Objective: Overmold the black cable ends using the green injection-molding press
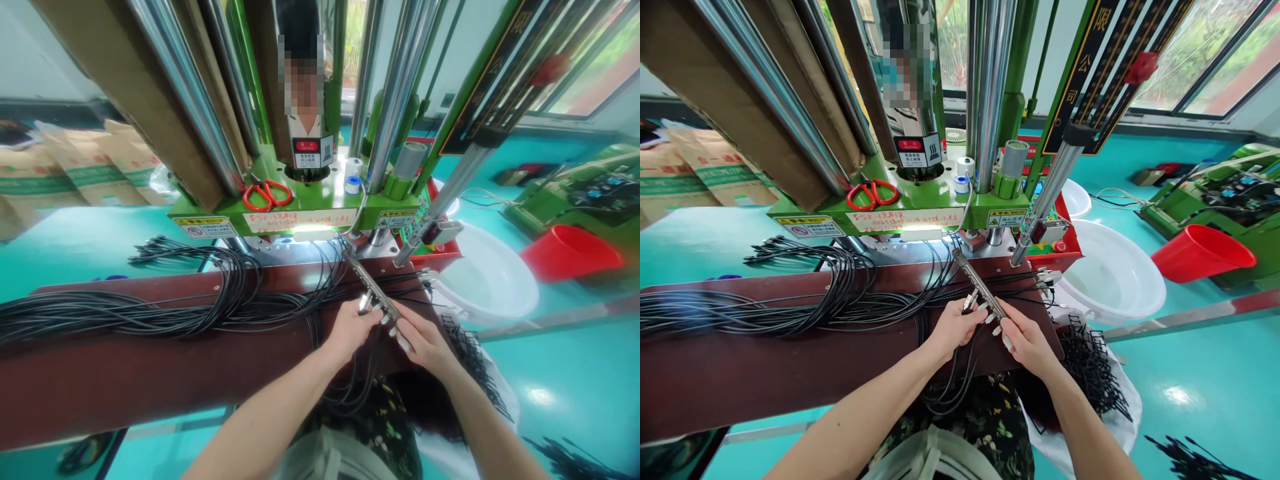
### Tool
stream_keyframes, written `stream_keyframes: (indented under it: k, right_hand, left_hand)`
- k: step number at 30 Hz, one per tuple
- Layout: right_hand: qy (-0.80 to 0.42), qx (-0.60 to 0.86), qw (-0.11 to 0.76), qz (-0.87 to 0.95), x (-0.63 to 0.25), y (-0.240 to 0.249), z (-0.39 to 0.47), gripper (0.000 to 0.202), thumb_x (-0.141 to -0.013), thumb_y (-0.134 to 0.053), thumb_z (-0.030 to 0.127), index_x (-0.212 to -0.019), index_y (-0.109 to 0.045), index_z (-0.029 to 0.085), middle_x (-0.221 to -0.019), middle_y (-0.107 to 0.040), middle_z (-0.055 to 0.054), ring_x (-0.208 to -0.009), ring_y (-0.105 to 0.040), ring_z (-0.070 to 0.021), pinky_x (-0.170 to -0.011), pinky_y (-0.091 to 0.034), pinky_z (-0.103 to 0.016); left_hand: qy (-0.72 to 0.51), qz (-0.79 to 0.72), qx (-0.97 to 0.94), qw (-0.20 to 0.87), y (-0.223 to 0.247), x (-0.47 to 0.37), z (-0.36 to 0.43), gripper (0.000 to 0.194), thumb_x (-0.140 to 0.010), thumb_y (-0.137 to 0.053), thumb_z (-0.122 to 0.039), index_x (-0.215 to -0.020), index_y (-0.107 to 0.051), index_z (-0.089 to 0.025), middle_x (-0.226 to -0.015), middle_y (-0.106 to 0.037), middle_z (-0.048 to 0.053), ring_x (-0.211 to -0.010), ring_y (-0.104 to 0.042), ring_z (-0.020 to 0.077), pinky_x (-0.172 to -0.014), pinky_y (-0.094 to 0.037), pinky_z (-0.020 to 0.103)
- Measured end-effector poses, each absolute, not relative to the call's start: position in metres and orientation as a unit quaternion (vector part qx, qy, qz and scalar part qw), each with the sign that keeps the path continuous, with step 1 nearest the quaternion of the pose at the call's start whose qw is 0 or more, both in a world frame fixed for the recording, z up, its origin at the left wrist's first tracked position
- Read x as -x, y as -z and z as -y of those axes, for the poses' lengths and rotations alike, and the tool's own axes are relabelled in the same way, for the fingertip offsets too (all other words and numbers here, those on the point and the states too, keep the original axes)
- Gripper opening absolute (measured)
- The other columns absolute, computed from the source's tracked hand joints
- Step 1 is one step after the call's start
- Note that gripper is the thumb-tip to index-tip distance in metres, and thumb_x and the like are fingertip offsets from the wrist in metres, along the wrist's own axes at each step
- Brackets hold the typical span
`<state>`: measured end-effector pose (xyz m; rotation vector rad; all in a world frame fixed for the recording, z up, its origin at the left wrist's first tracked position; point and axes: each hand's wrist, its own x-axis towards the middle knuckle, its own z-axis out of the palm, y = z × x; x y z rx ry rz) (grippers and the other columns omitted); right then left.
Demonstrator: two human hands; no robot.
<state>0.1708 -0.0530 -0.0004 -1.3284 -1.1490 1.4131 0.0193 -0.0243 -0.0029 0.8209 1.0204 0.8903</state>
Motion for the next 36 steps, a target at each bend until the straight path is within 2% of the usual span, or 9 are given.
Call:
stream_keyframes:
  k: [3, 6, 8, 11, 14, 21, 36]
  right_hand:
    - [-0.581, 0.537, 0.417, 0.448, -0.170, -0.002, 0.053, 0.050, -0.071, -0.063, 0.043, -0.115, -0.058, 0.019, -0.062, -0.055, -0.002, -0.044, -0.037, -0.0079, -0.035, -0.025, -0.019]
    - [-0.608, 0.542, 0.426, 0.394, -0.170, -0.006, 0.054, 0.054, -0.072, -0.062, 0.044, -0.118, -0.054, 0.018, -0.055, -0.048, 0.001, -0.041, -0.031, -0.0049, -0.035, -0.016, -0.016]
    - [-0.617, 0.544, 0.433, 0.367, -0.169, -0.009, 0.055, 0.055, -0.072, -0.062, 0.045, -0.120, -0.053, 0.018, -0.052, -0.045, 0.003, -0.039, -0.028, -0.0038, -0.034, -0.013, -0.016]
    - [-0.621, 0.541, 0.434, 0.365, -0.168, -0.012, 0.055, 0.056, -0.072, -0.062, 0.044, -0.120, -0.052, 0.017, -0.051, -0.045, 0.003, -0.037, -0.026, -0.0031, -0.033, -0.011, -0.016]
    - [-0.625, 0.533, 0.430, 0.373, -0.167, -0.012, 0.055, 0.056, -0.072, -0.062, 0.043, -0.120, -0.052, 0.016, -0.049, -0.042, 0.004, -0.036, -0.024, -0.0032, -0.032, -0.009, -0.016]
    - [-0.623, 0.543, 0.402, 0.393, -0.169, -0.014, 0.057, 0.054, -0.073, -0.061, 0.043, -0.120, -0.054, 0.017, -0.049, -0.041, 0.004, -0.037, -0.025, -0.0039, -0.033, -0.011, -0.016]
    - [-0.622, 0.530, 0.384, 0.430, -0.172, -0.012, 0.057, 0.057, -0.073, -0.059, 0.044, -0.121, -0.052, 0.014, -0.049, -0.043, 0.003, -0.037, -0.025, -0.0038, -0.033, -0.012, -0.017]
  left_hand:
    - [-0.418, -0.457, -0.398, 0.677, 0.007, -0.019, 0.025, 0.033, -0.065, -0.064, -0.042, -0.058, -0.045, -0.017, -0.037, -0.035, -0.009, -0.030, -0.027, 0.0026, -0.032, -0.019, 0.017]
    - [-0.471, -0.472, -0.401, 0.629, 0.006, -0.016, 0.025, 0.036, -0.070, -0.057, -0.050, -0.062, -0.049, -0.015, -0.045, -0.043, -0.005, -0.035, -0.036, 0.0041, -0.035, -0.025, 0.017]
    - [-0.519, -0.473, -0.351, 0.619, 0.004, -0.013, 0.024, 0.039, -0.073, -0.052, -0.054, -0.066, -0.048, -0.016, -0.045, -0.039, -0.007, -0.035, -0.033, 0.0036, -0.034, -0.024, 0.016]
    - [-0.546, -0.451, -0.284, 0.647, 0.001, -0.012, 0.024, 0.035, -0.076, -0.047, -0.055, -0.072, -0.039, -0.021, -0.041, -0.029, -0.012, -0.030, -0.022, 0.0029, -0.030, -0.016, 0.015]
    - [-0.528, -0.437, -0.280, 0.672, -0.001, -0.014, 0.025, 0.034, -0.075, -0.052, -0.050, -0.071, -0.033, -0.022, -0.041, -0.031, -0.012, -0.029, -0.021, 0.0027, -0.030, -0.014, 0.014]
    - [-0.473, -0.432, -0.282, 0.714, -0.001, -0.012, 0.022, 0.033, -0.066, -0.064, -0.044, -0.064, -0.046, -0.017, -0.034, -0.029, -0.011, -0.030, -0.019, 0.0013, -0.032, -0.011, 0.016]
    - [-0.471, -0.420, -0.268, 0.728, -0.002, -0.006, 0.022, 0.035, -0.061, -0.068, -0.045, -0.059, -0.048, -0.016, -0.031, -0.027, -0.011, -0.027, -0.018, 0.0007, -0.032, -0.009, 0.017]
